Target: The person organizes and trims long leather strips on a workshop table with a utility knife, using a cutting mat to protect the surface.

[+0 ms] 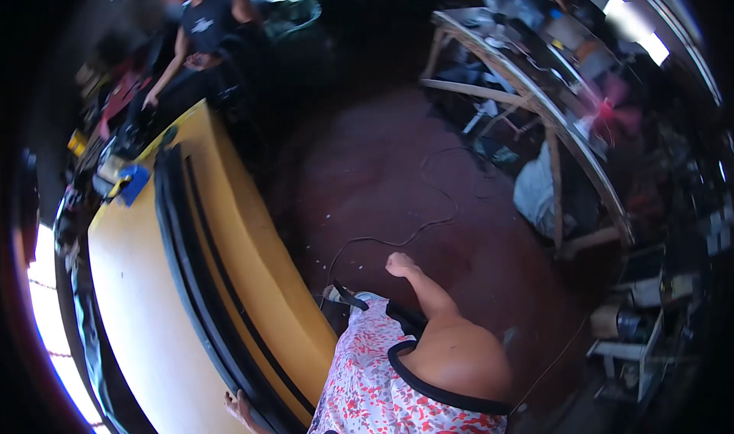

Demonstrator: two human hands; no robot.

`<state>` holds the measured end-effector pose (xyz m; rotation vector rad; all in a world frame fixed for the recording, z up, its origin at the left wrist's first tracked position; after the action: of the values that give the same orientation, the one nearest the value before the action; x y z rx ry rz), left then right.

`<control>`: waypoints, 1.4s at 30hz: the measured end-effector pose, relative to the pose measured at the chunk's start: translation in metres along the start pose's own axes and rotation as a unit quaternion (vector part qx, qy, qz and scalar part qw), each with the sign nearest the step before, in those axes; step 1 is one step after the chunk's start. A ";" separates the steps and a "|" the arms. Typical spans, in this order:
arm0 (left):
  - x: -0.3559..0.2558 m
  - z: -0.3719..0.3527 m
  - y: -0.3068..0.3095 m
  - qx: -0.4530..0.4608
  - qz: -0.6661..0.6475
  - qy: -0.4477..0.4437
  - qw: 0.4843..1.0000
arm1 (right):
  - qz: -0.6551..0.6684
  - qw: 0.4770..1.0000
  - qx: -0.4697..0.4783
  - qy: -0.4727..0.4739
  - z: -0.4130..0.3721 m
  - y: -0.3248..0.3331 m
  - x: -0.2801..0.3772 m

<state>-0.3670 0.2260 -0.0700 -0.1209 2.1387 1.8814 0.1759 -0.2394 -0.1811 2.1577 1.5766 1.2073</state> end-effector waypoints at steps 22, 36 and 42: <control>-0.558 -0.197 -0.091 0.140 -0.197 -0.343 0.908 | 0.198 0.980 -0.005 0.001 0.099 0.171 -0.082; -0.893 -0.237 -0.240 0.093 -0.014 -0.703 0.705 | 0.817 0.389 0.409 0.113 0.198 0.349 0.071; -0.907 -0.063 -0.382 0.223 0.018 -0.522 0.823 | 0.681 0.687 0.168 0.190 0.309 0.508 0.016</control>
<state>0.5852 -0.0054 -0.1841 0.8493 1.6449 0.9556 0.7513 -0.3438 -0.0716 3.6078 -0.1867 1.7948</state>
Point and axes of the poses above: each hand's wrist, its own z-axis towards the middle knuckle, its own y-axis out of the back of the hand, x = y × z, the point moved 2 cm from there along z, towards the middle knuckle, and after that the axes turned 7 degrees about z, right-handed, at the moved point
